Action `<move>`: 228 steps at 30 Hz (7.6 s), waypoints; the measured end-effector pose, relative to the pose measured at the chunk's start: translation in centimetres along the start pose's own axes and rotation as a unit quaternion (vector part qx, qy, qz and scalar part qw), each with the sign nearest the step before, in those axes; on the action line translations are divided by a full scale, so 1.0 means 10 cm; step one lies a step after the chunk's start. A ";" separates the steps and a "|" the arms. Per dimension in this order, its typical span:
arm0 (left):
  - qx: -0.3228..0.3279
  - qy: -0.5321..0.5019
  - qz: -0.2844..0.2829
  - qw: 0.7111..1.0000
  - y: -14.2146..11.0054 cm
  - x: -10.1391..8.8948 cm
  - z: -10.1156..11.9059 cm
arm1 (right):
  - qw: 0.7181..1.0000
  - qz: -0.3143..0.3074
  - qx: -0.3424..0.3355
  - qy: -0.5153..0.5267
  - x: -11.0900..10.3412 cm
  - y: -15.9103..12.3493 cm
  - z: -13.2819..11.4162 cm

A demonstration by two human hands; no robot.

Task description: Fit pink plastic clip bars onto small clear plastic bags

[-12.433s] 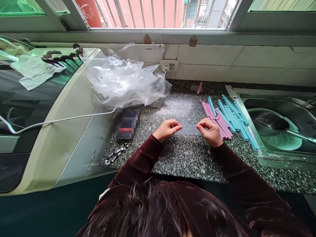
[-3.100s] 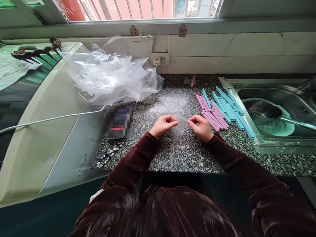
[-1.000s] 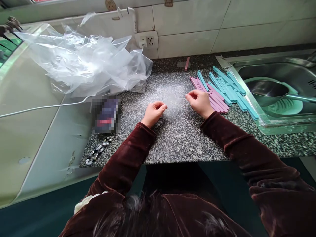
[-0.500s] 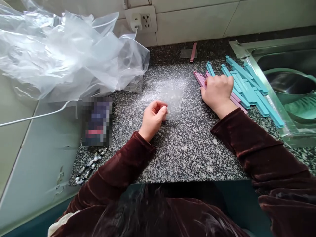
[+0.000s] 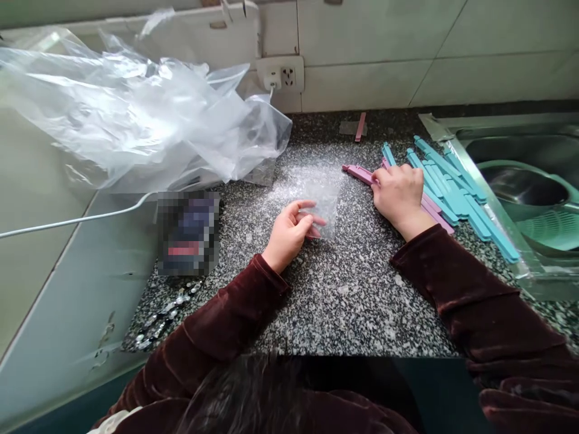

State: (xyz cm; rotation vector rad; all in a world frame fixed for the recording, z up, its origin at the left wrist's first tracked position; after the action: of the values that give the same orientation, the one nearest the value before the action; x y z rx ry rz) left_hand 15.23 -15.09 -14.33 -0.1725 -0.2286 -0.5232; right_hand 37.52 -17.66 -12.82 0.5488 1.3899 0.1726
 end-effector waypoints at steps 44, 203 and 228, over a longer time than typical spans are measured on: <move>-0.003 -0.047 0.048 0.998 0.06 -0.20 0.09 | 0.975 0.084 0.017 0.205 -0.40 -0.38 -0.34; 0.061 -0.010 0.085 0.994 0.03 -0.23 0.04 | 0.943 0.134 -0.127 0.278 -0.58 -0.54 -0.49; 0.079 -0.036 -0.064 0.994 -0.08 0.03 0.15 | 0.960 0.134 -0.027 0.246 -0.50 -0.51 -0.41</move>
State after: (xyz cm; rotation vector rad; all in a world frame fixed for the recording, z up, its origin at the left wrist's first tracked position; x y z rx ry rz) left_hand 14.82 -15.59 -12.77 -0.0221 -0.3516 -0.6236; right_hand 31.67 -23.07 -11.11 0.6754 1.7811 0.5971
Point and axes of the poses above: each hand's wrist, its own y-axis towards the middle knuckle, its own x-axis out of the palm, z = x × y, the point moved 6 cm from there along y, towards the middle knuckle, and after that the axes turned 8 degrees about -y, right-handed, at the moved point
